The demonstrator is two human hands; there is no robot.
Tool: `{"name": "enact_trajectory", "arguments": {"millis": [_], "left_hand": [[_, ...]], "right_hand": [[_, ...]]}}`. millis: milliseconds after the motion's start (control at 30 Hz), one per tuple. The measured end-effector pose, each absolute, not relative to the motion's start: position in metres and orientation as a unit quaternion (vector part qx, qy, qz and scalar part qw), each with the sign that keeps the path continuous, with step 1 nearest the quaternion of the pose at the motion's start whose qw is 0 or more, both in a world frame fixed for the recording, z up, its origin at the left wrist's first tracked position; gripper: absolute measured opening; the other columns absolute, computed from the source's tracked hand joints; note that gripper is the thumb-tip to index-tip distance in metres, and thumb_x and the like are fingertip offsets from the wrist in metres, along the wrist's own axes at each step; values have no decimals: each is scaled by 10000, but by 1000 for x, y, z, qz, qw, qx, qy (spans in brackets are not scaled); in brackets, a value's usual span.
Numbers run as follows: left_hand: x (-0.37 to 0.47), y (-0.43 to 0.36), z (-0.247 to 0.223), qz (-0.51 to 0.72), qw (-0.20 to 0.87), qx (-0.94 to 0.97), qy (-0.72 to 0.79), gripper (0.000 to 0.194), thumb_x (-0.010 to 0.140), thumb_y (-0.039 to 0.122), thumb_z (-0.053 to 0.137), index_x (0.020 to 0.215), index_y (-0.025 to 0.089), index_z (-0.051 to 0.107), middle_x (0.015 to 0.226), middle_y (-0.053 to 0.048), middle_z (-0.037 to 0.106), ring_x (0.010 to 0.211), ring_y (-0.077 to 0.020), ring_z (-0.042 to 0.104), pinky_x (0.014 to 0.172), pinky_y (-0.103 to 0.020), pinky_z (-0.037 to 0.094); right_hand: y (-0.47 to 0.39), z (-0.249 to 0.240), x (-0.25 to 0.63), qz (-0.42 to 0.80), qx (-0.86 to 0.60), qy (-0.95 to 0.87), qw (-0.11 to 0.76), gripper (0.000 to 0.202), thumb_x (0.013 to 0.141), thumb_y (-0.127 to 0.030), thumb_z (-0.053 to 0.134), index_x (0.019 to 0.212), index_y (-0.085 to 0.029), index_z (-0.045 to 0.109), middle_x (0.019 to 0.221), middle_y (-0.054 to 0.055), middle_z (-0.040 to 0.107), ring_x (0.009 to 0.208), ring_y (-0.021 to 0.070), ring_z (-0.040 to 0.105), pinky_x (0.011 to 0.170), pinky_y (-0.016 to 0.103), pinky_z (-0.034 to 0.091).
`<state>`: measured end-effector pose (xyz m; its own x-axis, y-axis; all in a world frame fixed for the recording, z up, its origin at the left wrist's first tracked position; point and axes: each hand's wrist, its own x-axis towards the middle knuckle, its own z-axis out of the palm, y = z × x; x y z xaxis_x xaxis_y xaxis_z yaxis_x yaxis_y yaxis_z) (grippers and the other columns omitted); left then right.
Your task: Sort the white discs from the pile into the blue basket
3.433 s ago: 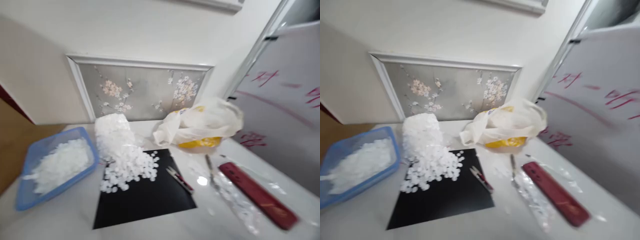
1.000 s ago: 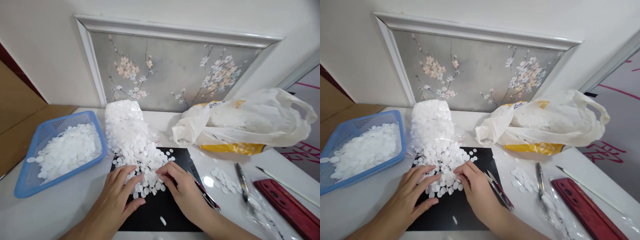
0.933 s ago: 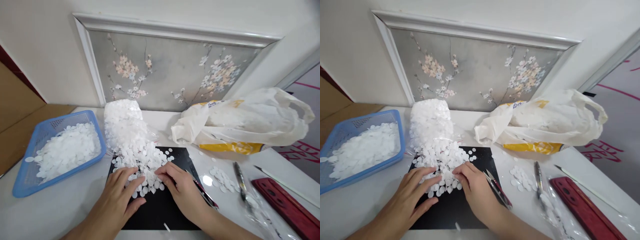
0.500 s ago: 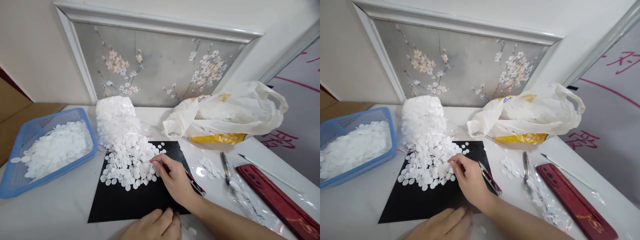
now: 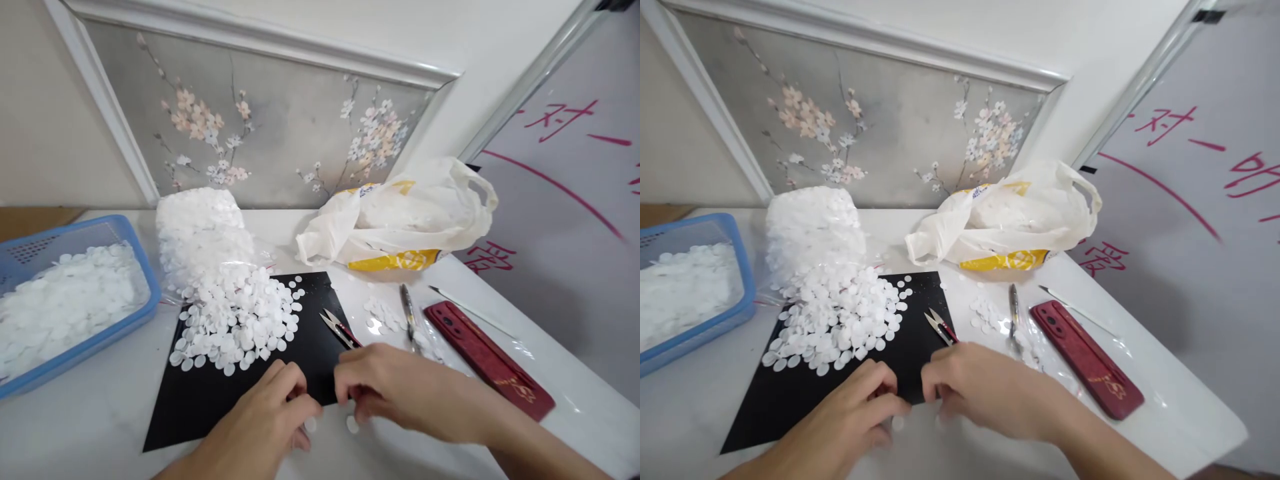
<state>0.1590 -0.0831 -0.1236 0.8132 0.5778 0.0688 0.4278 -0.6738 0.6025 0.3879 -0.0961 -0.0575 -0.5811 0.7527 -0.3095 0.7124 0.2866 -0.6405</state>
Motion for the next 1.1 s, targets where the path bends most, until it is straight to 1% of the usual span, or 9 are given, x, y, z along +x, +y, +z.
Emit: {"name": "enact_trajectory", "arguments": {"millis": [100,200,300,400,533,567,667,800,1100], "left_hand": [[164,-84,-128,138,176,946,233,297,721,-8,721,698,187,498,841,49,473,778,-93,426,600,-201,267],[166,-84,-129,114,165,955,217,357,711,43,782,701,185,455,776,54,463,733,-100,415,605,-221,263],[163,-85,-119,70,254,934,243,290,750,1,699,714,181,475,779,60,490,715,-73,438,591,-199,258],[157,-83,-101,58,467,786,402,203,777,10,570,670,175,521,681,77,524,617,-34,434,561,-157,259],[143,-71,-86,183,639,536,520,76,747,245,604,728,173,623,585,50,566,569,-60,506,551,-125,365],[139,-67,-86,212,653,509,519,132,732,295,630,741,163,638,601,32,592,585,-73,541,571,-125,408],[131,-60,-89,261,673,472,506,255,710,375,681,797,136,657,730,-32,670,673,-105,616,624,-126,500],[127,-61,-94,288,719,399,490,310,756,353,663,963,123,657,882,-77,697,759,-117,661,703,-120,569],[126,-61,-94,310,741,320,502,292,780,330,635,988,128,673,985,-100,691,914,-171,675,783,-143,604]], "right_hand": [[-112,-78,386,360,-425,-830,1,207,737,-45,710,828,-160,564,880,-20,575,790,112,536,666,204,348],[-120,-90,384,349,-434,-830,7,202,751,17,649,733,-128,510,840,-6,546,743,112,488,631,216,322],[-124,-90,384,337,-430,-837,-8,218,727,69,605,739,-128,510,824,-5,540,701,110,454,607,229,292],[-120,-84,379,377,-452,-809,17,211,722,59,590,775,-141,551,812,-22,563,681,89,465,597,208,287],[-99,-81,352,564,-501,-617,225,98,717,-75,672,779,-129,619,723,-10,591,647,74,504,582,165,344],[-92,-82,344,642,-472,-534,283,133,722,-154,714,789,-112,608,703,8,603,637,83,526,585,171,376],[-73,-90,323,714,-416,-443,347,311,716,-317,762,831,-92,580,722,46,633,677,111,595,654,211,465],[-63,-102,310,750,-385,-381,379,339,740,-341,758,897,-78,614,820,70,640,771,116,628,760,230,500],[-66,-99,315,776,-361,-320,406,322,797,-313,713,979,-49,675,1006,153,642,913,182,643,881,304,520]]}}
